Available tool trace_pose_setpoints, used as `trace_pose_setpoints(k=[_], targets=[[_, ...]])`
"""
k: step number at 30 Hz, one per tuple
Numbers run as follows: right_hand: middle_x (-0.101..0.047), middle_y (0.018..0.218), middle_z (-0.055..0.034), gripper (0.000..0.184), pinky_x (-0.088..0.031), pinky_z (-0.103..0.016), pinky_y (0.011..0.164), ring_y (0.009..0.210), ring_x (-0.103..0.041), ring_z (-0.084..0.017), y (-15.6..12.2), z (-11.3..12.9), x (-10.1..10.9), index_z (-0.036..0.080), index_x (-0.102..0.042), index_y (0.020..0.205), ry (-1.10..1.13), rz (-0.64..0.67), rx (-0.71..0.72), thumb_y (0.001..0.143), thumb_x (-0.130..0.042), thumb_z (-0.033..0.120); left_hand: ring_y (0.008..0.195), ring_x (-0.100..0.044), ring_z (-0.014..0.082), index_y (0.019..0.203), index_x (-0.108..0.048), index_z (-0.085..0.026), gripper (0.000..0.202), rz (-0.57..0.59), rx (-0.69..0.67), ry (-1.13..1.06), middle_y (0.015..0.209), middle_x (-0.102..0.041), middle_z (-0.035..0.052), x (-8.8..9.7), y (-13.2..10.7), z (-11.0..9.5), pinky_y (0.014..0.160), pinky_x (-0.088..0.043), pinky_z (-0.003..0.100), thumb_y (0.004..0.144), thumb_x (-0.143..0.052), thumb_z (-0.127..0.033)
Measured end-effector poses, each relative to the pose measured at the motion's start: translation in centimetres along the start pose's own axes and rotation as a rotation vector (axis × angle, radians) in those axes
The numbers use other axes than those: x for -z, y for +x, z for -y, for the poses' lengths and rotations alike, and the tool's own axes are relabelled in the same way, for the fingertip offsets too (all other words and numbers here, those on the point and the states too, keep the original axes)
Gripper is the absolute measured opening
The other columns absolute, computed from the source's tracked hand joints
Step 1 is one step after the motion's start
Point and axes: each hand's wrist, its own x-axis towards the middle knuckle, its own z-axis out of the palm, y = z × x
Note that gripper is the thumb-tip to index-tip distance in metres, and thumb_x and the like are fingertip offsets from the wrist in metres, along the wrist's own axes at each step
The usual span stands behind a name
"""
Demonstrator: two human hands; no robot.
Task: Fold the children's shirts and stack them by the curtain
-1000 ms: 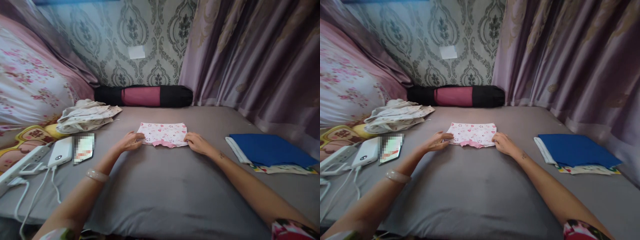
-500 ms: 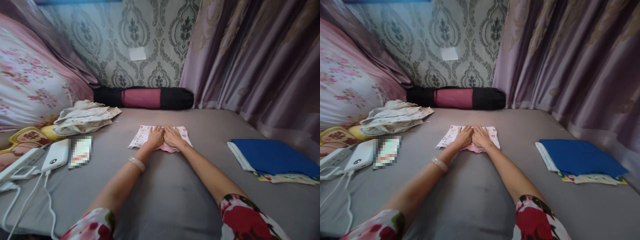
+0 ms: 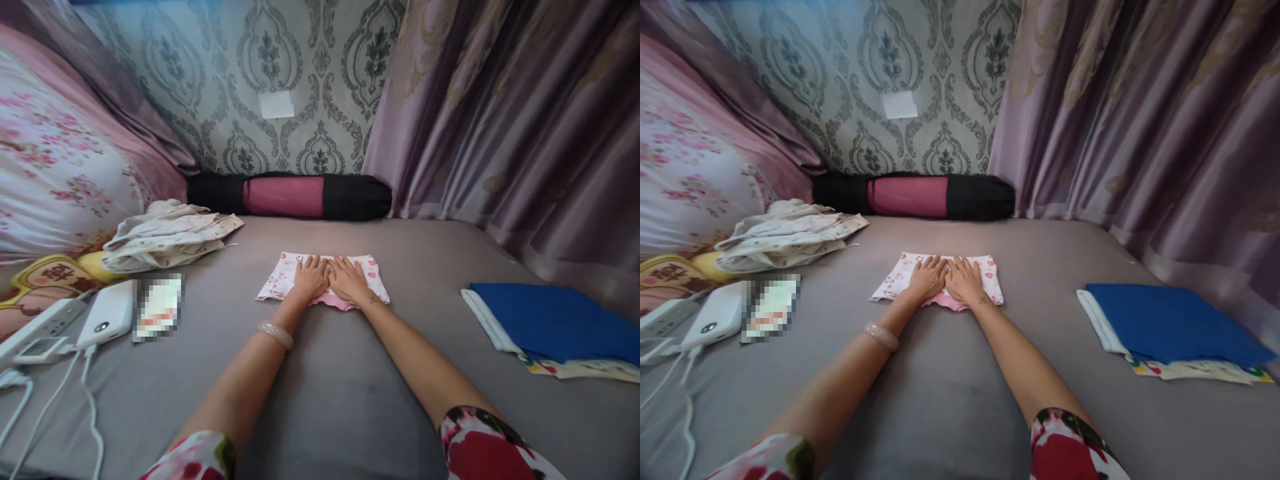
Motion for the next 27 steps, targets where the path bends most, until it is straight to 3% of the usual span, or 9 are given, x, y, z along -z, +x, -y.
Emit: trace_pose_setpoints(k=[8,15,20,27], targets=[[-0.043,0.146,-0.0141,0.050,-0.018,-0.053,0.109,0.134,-0.033,-0.032,0.0,0.1,-0.3,0.017,-0.051,0.136,0.007,-0.106,-0.231,0.094,-0.030,0.036,0.126,-0.044,0.0310,0.126,-0.054,-0.023,0.044,-0.078,0.124,0.016,0.135,-0.051,0.0132,0.0,-0.1,0.1,0.104,-0.031,0.051,0.096,-0.032,-0.047],[-0.044,0.143,-0.0207,0.056,-0.017,-0.051,0.110,0.134,-0.033,-0.034,-0.1,-0.5,-0.5,0.008,-0.051,0.134,-0.009,-0.148,-0.375,0.092,-0.034,0.041,0.126,-0.043,0.0312,0.125,-0.053,-0.019,0.048,-0.062,0.161,0.029,0.132,-0.052,0.0154,0.4,-0.7,3.1,0.106,-0.030,0.049,0.096,-0.029,-0.049],[-0.043,0.143,-0.0235,0.059,-0.019,-0.048,0.110,0.134,-0.033,-0.035,-0.3,-1.4,-0.4,0.005,-0.051,0.133,-0.020,-0.137,-0.336,0.094,-0.033,0.045,0.134,-0.035,0.0302,0.127,-0.050,-0.024,0.045,0.015,0.155,-0.015,0.138,-0.048,0.0118,1.1,-1.4,5.5,0.106,-0.030,0.053,0.097,-0.026,-0.048],[-0.039,0.147,-0.0160,0.055,-0.020,-0.044,0.111,0.137,-0.030,-0.030,-1.0,-3.9,0.7,0.015,-0.047,0.138,-0.016,-0.012,-0.195,0.098,-0.025,0.045,0.138,-0.032,0.0252,0.136,-0.043,-0.024,0.047,0.089,0.034,-0.029,0.147,-0.041,0.0103,1.8,-1.9,8.1,0.109,-0.028,0.049,0.099,-0.021,-0.043]])
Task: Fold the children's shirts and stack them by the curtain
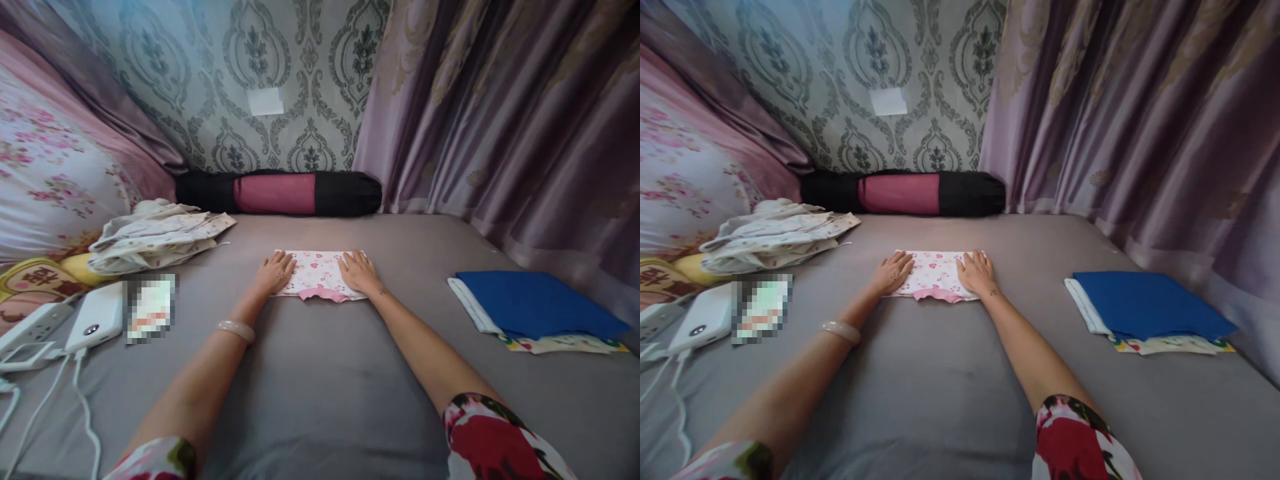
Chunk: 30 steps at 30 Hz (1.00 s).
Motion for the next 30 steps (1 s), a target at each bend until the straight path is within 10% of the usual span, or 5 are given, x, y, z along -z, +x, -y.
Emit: trace_pose_setpoints(k=[14,30], targets=[[-0.028,0.153,-0.0201,0.065,-0.018,-0.039,0.113,0.141,-0.023,-0.028,0.7,-2.0,-0.7,0.002,-0.036,0.143,-0.002,0.050,-0.056,0.098,-0.021,0.046,0.145,-0.018,0.0260,0.143,-0.033,-0.017,0.055,0.096,0.044,-0.036,0.156,-0.025,0.0140,-0.1,0.2,1.0,0.113,-0.020,0.047,0.099,-0.017,-0.047],[-0.041,0.146,-0.0182,0.057,-0.019,-0.043,0.111,0.138,-0.029,-0.030,0.0,0.0,-0.5,0.009,-0.044,0.137,-0.049,-0.008,0.013,0.098,-0.024,0.043,0.137,-0.033,0.0281,0.127,-0.049,-0.015,0.046,-0.085,0.038,0.029,0.142,-0.046,0.0155,0.0,-3.2,-3.0,0.109,-0.029,0.048,0.098,-0.027,-0.043]])
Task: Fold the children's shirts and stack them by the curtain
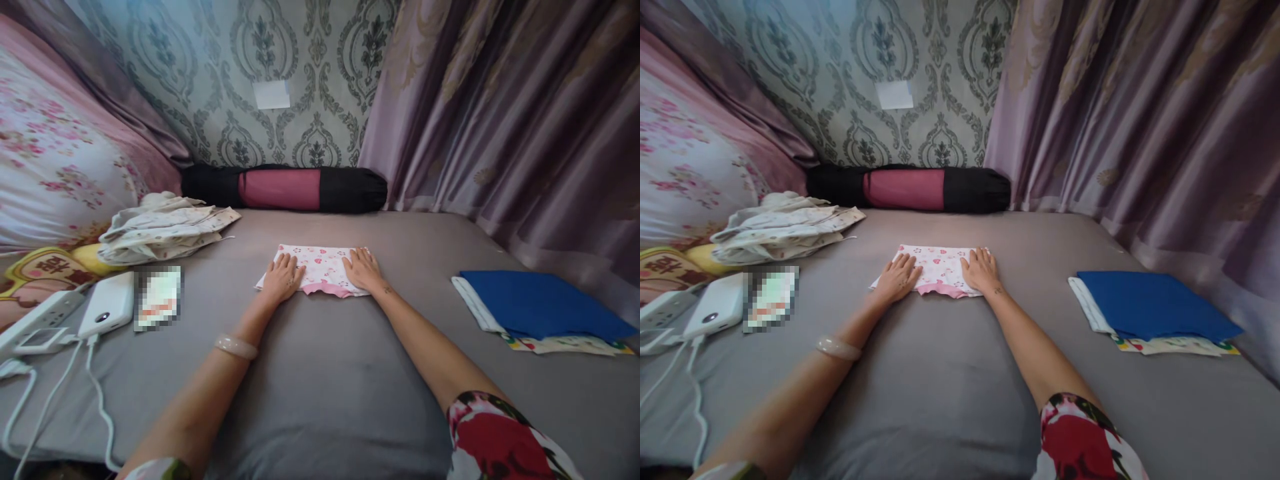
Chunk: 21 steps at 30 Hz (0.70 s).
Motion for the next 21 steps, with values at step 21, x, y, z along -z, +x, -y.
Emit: trace_pose_setpoints(k=[21], targets=[[-0.031,0.152,-0.0177,0.058,-0.010,-0.048,0.114,0.141,-0.023,-0.029,0.2,5.0,-0.4,0.006,-0.039,0.142,0.082,0.040,0.013,0.097,-0.024,0.039,0.131,-0.043,0.0216,0.116,-0.056,-0.021,0.030,-0.115,-0.015,-0.128,0.131,-0.056,0.0098,-0.1,-0.9,1.5,0.109,-0.034,0.039,0.098,-0.036,-0.035]])
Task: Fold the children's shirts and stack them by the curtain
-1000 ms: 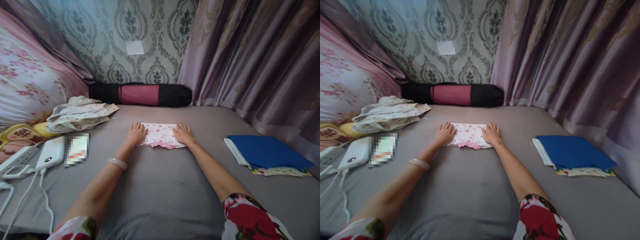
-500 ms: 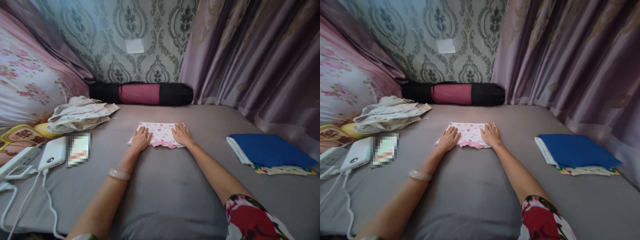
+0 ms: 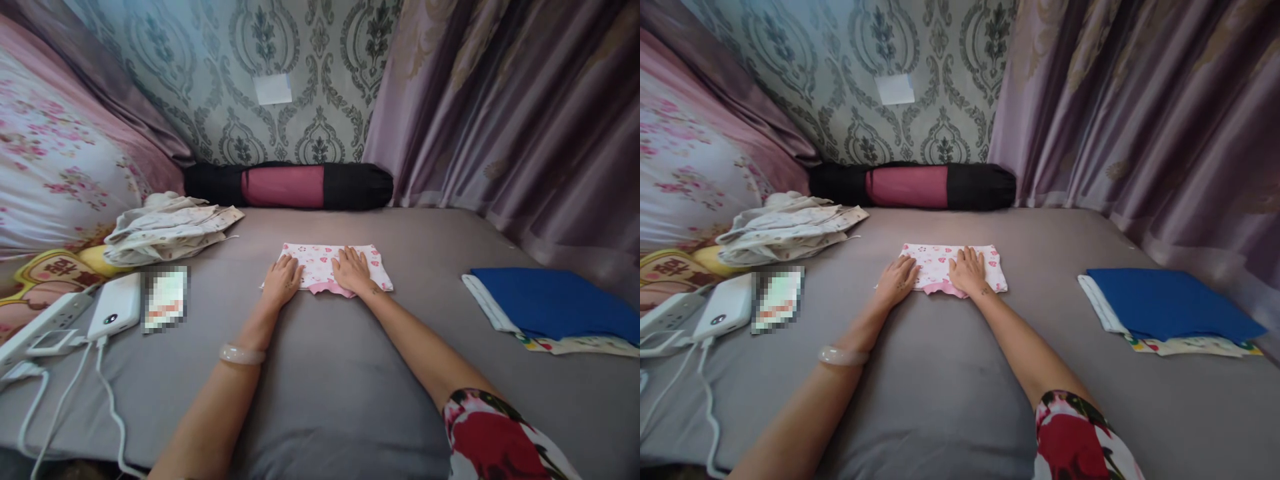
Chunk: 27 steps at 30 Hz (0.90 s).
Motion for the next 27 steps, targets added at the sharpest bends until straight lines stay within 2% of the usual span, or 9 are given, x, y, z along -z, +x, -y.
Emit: trace_pose_setpoints(k=[9,15,20,27], targets=[[-0.029,0.153,-0.0181,0.058,-0.010,-0.049,0.114,0.141,-0.022,-0.028,0.0,0.0,0.4,0.005,-0.038,0.142,-0.004,0.039,-0.019,0.096,-0.024,0.038,0.134,-0.040,0.0220,0.120,-0.054,-0.020,0.032,0.006,0.033,-0.015,0.137,-0.052,0.0100,-0.2,0.1,0.3,0.110,-0.032,0.039,0.097,-0.036,-0.033],[-0.029,0.153,-0.0186,0.054,-0.008,-0.054,0.114,0.142,-0.019,-0.030,0.6,2.5,0.8,0.005,-0.039,0.141,0.025,0.033,0.024,0.095,-0.026,0.030,0.134,-0.040,0.0237,0.122,-0.052,-0.019,0.031,0.005,0.082,0.000,0.139,-0.051,0.0113,0.2,0.0,0.3,0.109,-0.033,0.041,0.097,-0.037,-0.030],[-0.030,0.153,-0.0174,0.056,-0.010,-0.052,0.113,0.142,-0.020,-0.029,0.5,4.4,-0.1,0.006,-0.038,0.141,0.067,0.015,0.065,0.097,-0.023,0.036,0.132,-0.042,0.0238,0.121,-0.052,-0.018,0.030,-0.017,0.113,0.015,0.137,-0.053,0.0112,0.3,0.0,0.7,0.108,-0.035,0.040,0.097,-0.035,-0.027],[-0.030,0.153,-0.0167,0.058,-0.010,-0.051,0.113,0.142,-0.020,-0.029,0.4,4.2,-0.8,0.006,-0.037,0.142,0.054,0.011,0.068,0.097,-0.022,0.040,0.125,-0.047,0.0244,0.114,-0.054,-0.019,0.026,-0.039,0.165,0.028,0.125,-0.059,0.0114,0.2,0.0,1.4,0.102,-0.039,0.040,0.095,-0.035,-0.024]])
